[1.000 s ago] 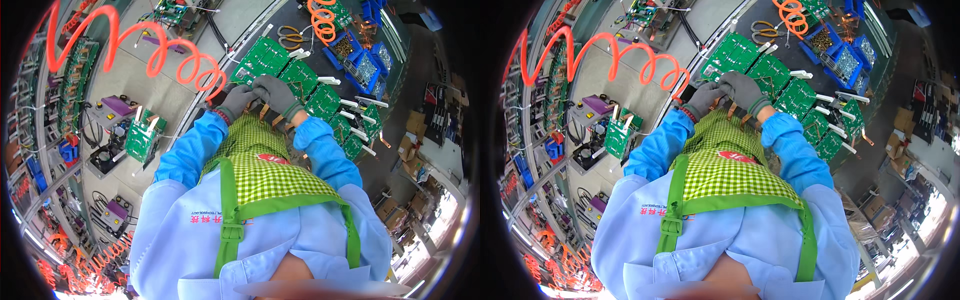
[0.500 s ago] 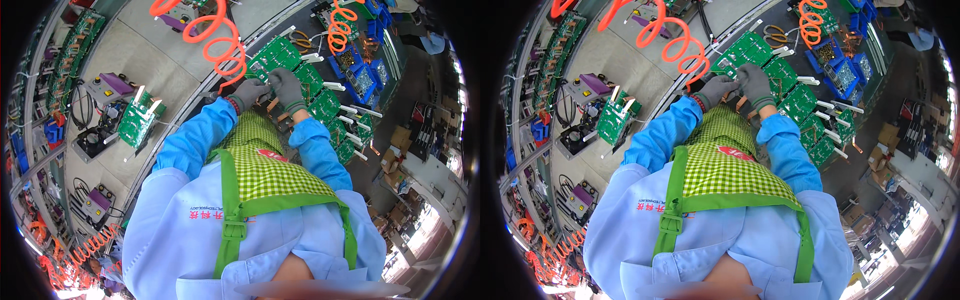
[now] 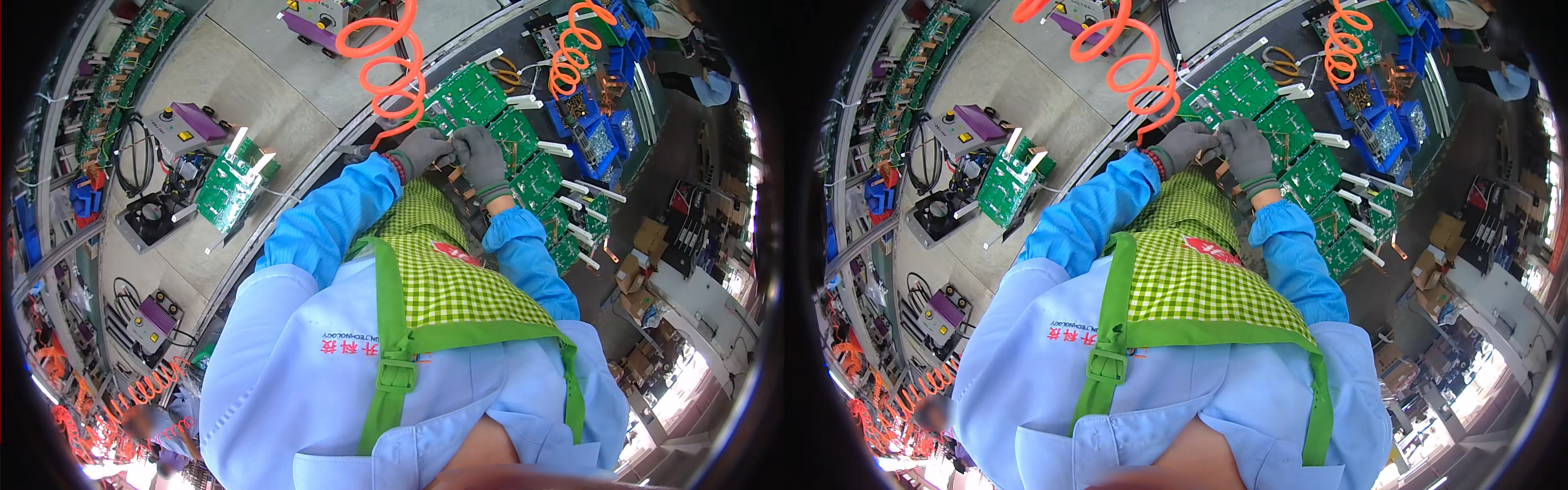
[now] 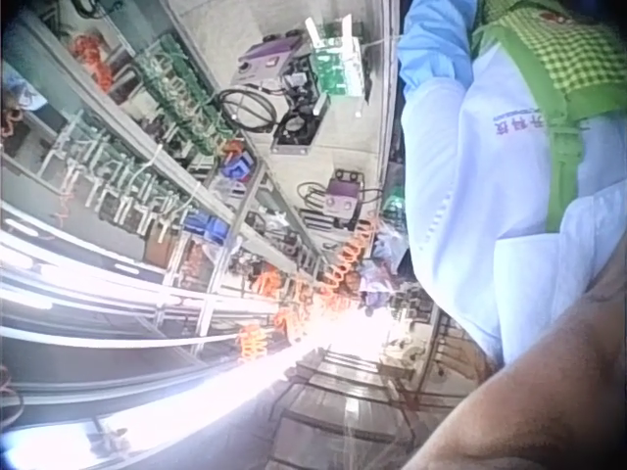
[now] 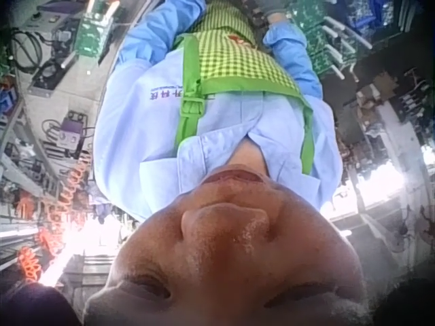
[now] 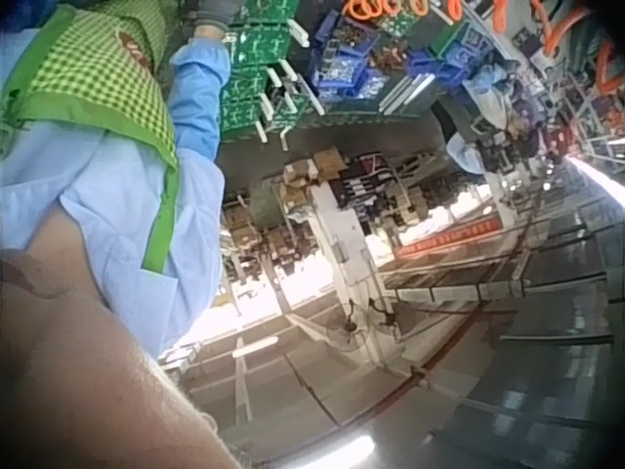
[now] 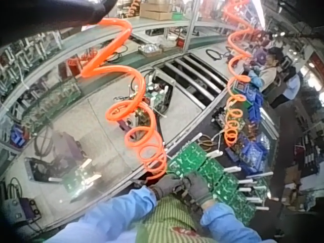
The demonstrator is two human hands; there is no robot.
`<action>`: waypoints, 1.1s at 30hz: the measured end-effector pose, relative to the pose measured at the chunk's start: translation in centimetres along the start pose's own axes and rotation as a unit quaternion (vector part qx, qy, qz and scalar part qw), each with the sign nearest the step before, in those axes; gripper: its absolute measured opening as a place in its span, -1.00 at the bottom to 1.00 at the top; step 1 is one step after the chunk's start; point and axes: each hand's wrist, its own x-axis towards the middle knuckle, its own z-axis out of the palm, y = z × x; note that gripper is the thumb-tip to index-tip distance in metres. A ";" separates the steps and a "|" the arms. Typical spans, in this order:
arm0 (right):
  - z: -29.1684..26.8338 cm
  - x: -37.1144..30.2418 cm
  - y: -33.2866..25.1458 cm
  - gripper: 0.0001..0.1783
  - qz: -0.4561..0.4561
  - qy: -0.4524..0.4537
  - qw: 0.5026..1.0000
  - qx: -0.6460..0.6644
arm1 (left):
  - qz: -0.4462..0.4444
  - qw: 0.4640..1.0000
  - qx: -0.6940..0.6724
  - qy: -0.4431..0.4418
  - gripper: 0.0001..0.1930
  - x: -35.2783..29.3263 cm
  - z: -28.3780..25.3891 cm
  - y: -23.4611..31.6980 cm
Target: Assembling electronic components and heat sinks onto circuit boards at a workshop workstation.
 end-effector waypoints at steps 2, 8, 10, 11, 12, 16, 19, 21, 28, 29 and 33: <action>-0.1 0.1 0.0 -0.86 0.003 -0.013 1.000 0.001 | 0.000 1.000 -0.003 0.004 -0.81 0.2 0.1 -0.1; 0.1 0.3 -0.2 -0.84 0.042 -0.031 0.998 0.030 | 0.002 1.000 0.011 0.000 -0.82 0.3 -0.2 0.0; 0.2 0.5 -0.7 -0.85 0.056 0.000 0.997 0.044 | 0.009 0.999 -0.034 -0.015 -0.82 0.4 -0.4 -0.4; 0.1 0.4 -0.7 -0.85 0.052 -0.003 0.998 0.045 | 0.011 0.999 -0.036 -0.010 -0.82 0.3 -0.3 -0.6; -0.1 0.3 -0.5 -0.85 0.033 0.003 0.999 0.020 | 0.011 0.999 -0.029 -0.010 -0.81 0.0 0.2 -0.2; 0.1 0.2 -0.2 -0.85 0.012 0.012 1.000 -0.002 | 0.031 0.999 0.044 -0.001 -0.80 -0.7 0.3 0.5; 0.5 0.1 -0.7 -0.83 0.047 0.014 0.999 -0.006 | 0.032 0.999 0.019 -0.002 -0.81 -0.8 0.5 0.5; 0.6 0.2 -0.7 -0.83 0.052 0.017 0.998 -0.023 | 0.039 0.997 0.072 -0.001 -0.83 -1.1 0.3 0.7; 1.2 0.4 -0.8 -0.74 0.067 0.000 0.991 -0.112 | 0.047 0.998 0.043 0.010 -0.87 -0.8 0.8 0.2; 1.2 0.5 -0.7 -0.74 0.073 0.006 0.991 -0.110 | 0.062 0.998 0.023 -0.012 -0.86 -0.1 0.8 -0.3; 0.4 0.8 -0.9 -0.65 0.088 0.015 0.993 -0.071 | 0.074 0.996 -0.052 0.012 -0.84 0.2 0.7 -1.2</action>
